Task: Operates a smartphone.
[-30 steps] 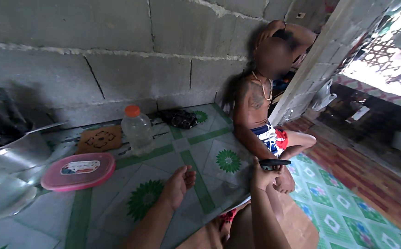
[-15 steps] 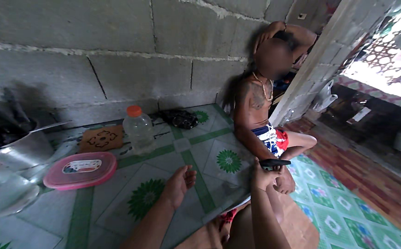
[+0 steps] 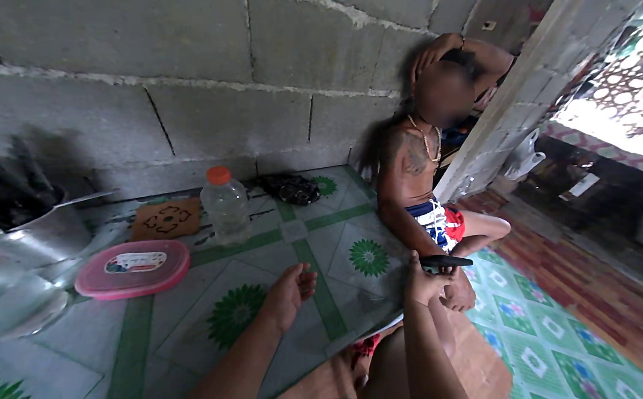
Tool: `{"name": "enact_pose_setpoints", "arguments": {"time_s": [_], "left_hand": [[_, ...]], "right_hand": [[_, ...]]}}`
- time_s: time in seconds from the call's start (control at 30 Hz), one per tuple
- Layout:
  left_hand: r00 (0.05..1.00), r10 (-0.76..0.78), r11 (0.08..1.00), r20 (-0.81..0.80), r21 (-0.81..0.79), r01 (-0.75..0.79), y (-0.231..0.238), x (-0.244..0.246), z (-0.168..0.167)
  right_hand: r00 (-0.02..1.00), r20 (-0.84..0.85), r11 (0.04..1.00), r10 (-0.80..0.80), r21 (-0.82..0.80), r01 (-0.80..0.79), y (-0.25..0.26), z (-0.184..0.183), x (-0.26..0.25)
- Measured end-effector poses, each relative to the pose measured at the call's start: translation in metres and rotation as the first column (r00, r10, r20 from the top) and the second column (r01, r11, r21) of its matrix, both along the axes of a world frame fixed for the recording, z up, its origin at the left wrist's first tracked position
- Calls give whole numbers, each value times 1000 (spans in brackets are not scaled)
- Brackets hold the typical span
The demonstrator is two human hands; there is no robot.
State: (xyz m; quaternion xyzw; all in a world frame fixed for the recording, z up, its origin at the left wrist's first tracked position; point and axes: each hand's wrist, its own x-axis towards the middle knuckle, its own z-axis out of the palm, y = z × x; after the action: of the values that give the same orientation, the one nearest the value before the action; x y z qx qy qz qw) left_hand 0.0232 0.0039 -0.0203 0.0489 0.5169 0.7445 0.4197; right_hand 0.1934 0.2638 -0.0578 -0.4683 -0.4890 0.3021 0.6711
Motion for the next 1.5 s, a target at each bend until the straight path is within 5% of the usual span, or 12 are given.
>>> {"name": "enact_pose_setpoints", "arguments": {"time_s": [1.5], "left_hand": [[1000,-3,1000,5,-6,3,0,0,1]], "right_hand": [[1000,11,1000,-5,0,5,-1,0,0]]}}
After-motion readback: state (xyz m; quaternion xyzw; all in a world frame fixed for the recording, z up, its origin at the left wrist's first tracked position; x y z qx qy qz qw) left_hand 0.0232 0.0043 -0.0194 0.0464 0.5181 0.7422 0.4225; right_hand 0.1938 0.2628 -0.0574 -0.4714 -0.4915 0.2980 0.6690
